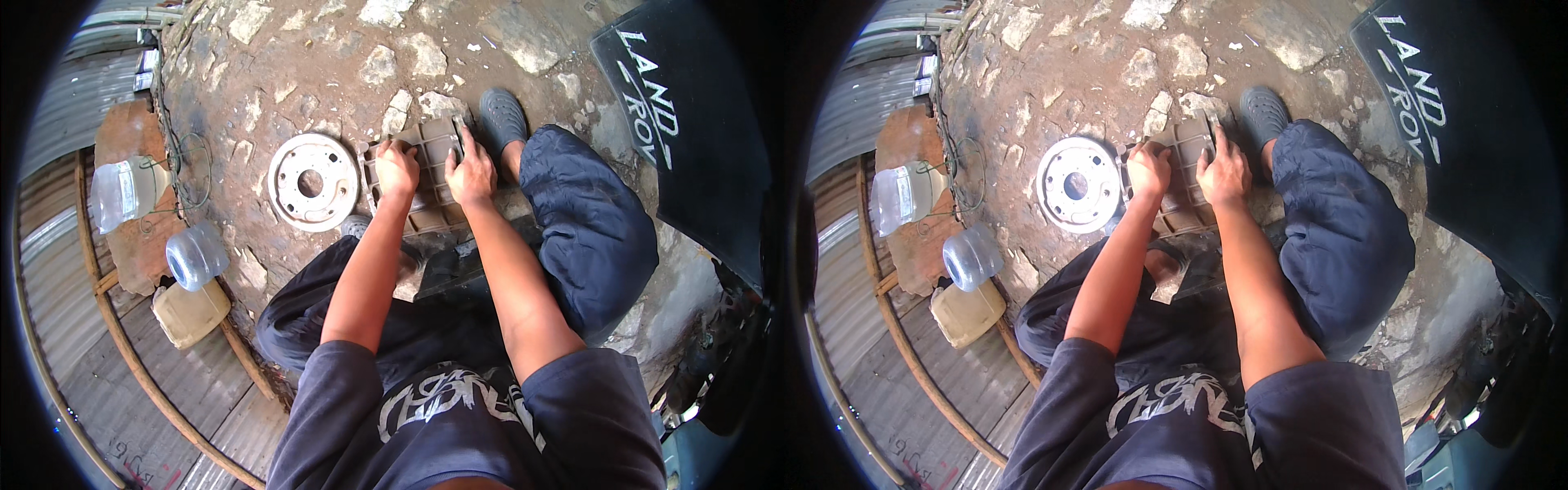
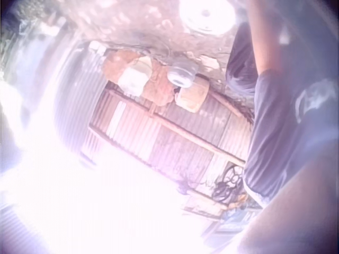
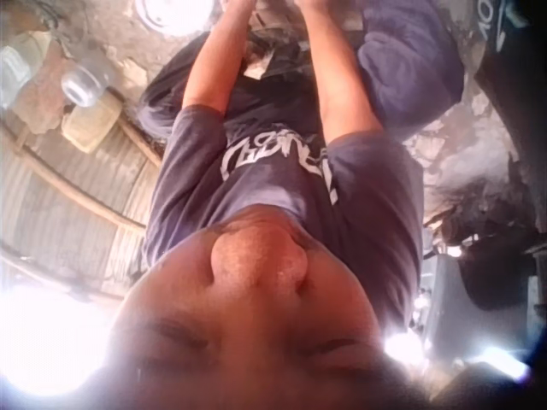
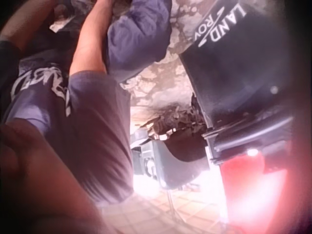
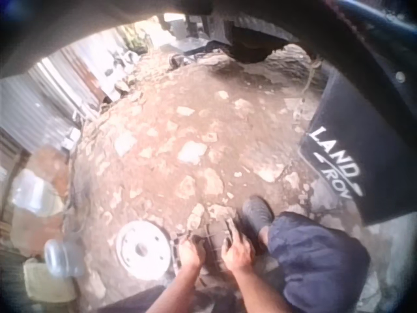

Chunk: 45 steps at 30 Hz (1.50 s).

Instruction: The person sits on the ground and repeatedly inserts small rectangular pieces into the slots of a brown plastic mudguard. They handle the pieces one at a time, pressing them into place and adjusting them by hand.

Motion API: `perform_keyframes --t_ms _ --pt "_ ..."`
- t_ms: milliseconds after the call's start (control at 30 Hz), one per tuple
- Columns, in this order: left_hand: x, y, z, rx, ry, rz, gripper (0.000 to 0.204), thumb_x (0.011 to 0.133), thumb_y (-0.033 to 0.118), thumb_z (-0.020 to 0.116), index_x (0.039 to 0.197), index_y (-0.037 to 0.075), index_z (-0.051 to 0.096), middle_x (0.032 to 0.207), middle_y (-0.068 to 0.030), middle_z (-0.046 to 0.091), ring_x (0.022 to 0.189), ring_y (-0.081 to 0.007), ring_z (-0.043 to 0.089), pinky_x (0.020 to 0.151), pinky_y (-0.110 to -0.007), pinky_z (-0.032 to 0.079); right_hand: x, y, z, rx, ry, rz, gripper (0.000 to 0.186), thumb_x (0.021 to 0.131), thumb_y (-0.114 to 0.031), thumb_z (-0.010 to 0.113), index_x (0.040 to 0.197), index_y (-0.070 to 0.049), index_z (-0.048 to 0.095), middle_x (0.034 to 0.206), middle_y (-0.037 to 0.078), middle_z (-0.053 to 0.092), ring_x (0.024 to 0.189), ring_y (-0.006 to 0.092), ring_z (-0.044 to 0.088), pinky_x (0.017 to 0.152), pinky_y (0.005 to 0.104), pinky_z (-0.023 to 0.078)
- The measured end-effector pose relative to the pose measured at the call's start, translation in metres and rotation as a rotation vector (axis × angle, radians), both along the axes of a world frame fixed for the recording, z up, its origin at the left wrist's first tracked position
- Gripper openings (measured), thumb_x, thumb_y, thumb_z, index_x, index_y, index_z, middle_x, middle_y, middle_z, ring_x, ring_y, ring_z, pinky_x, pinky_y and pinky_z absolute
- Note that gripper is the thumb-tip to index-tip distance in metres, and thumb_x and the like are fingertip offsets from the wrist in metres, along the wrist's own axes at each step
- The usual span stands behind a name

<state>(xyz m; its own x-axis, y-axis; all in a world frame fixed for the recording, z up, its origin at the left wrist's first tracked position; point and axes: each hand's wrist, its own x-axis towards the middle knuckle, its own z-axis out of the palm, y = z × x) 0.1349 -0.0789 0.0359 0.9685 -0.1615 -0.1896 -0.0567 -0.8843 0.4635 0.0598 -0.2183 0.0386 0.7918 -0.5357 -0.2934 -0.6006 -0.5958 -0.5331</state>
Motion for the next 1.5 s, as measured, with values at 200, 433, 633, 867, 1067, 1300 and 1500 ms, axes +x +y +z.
perform_keyframes --t_ms 200,433,633,867,1067,1300,1500 --pt "-0.017 0.007 0.009 -0.117 0.028 -0.007 0.019 0.09 0.017 0.076 0.095 -0.001 0.076 0.1 -0.0259 0.073 0.102 -0.0429 0.068 0.098 -0.046 0.051 0.0 -0.002 -0.003 -0.021 -0.007 -0.003 0.063 0.099 -0.035 0.063 0.158 -0.022 0.045 0.138 0.022 0.064 0.124 0.0434 0.063 0.106 0.0517 0.052" --pt "-0.009 0.013 -0.006 -0.052 -0.077 0.063 0.02 0.089 0.018 0.077 0.096 -0.001 0.077 0.098 -0.0256 0.073 0.102 -0.0428 0.068 0.096 -0.047 0.052 -0.001 0.0 0.0 -0.001 0.008 -0.002 0.063 0.099 -0.035 0.063 0.158 -0.023 0.045 0.139 0.022 0.064 0.124 0.0432 0.063 0.106 0.052 0.052" --pt "-0.012 0.023 0.007 -0.052 -0.001 -0.027 0.018 0.089 0.017 0.078 0.098 0.002 0.079 0.097 -0.0241 0.073 0.1 -0.0423 0.069 0.095 -0.047 0.053 0.0 -0.002 -0.001 -0.012 0.001 0.0 0.063 0.098 -0.035 0.064 0.157 -0.022 0.046 0.135 0.024 0.065 0.122 0.0438 0.064 0.104 0.0522 0.053" --pt "-0.012 0.021 0.0 -0.03 -0.03 0.009 0.019 0.089 0.017 0.078 0.096 0.0 0.077 0.096 -0.0254 0.072 0.098 -0.0423 0.069 0.093 -0.047 0.054 0.001 -0.001 0.003 -0.007 -0.001 0.003 0.061 0.099 -0.035 0.062 0.156 -0.021 0.047 0.134 0.024 0.066 0.12 0.0445 0.065 0.102 0.0529 0.053" --pt "-0.005 0.023 -0.003 -0.008 -0.037 0.024 0.02 0.089 0.019 0.077 0.094 -0.001 0.076 0.096 -0.0247 0.072 0.098 -0.0426 0.068 0.094 -0.048 0.053 -0.001 -0.001 0.0 -0.016 -0.043 -0.005 0.06 0.1 -0.035 0.061 0.156 -0.022 0.047 0.133 0.025 0.066 0.119 0.0457 0.065 0.102 0.0536 0.053" --pt "-0.017 0.03 0.0 -0.058 -0.019 -0.066 0.02 0.09 0.019 0.075 0.097 0.0 0.078 0.096 -0.0232 0.071 0.101 -0.042 0.067 0.095 -0.047 0.052 -0.002 -0.002 -0.006 -0.034 -0.032 -0.01 0.059 0.1 -0.035 0.061 0.156 -0.023 0.047 0.135 0.024 0.066 0.12 0.0453 0.065 0.102 0.0535 0.054" --pt "-0.004 0.025 -0.007 -0.135 -0.082 -0.064 0.018 0.088 0.018 0.076 0.097 0.002 0.079 0.096 -0.0236 0.069 0.1 -0.0431 0.065 0.095 -0.049 0.051 0.001 -0.003 -0.006 -0.022 -0.038 0.001 0.06 0.1 -0.036 0.061 0.157 -0.023 0.046 0.135 0.023 0.065 0.119 0.0453 0.065 0.102 0.0541 0.053"
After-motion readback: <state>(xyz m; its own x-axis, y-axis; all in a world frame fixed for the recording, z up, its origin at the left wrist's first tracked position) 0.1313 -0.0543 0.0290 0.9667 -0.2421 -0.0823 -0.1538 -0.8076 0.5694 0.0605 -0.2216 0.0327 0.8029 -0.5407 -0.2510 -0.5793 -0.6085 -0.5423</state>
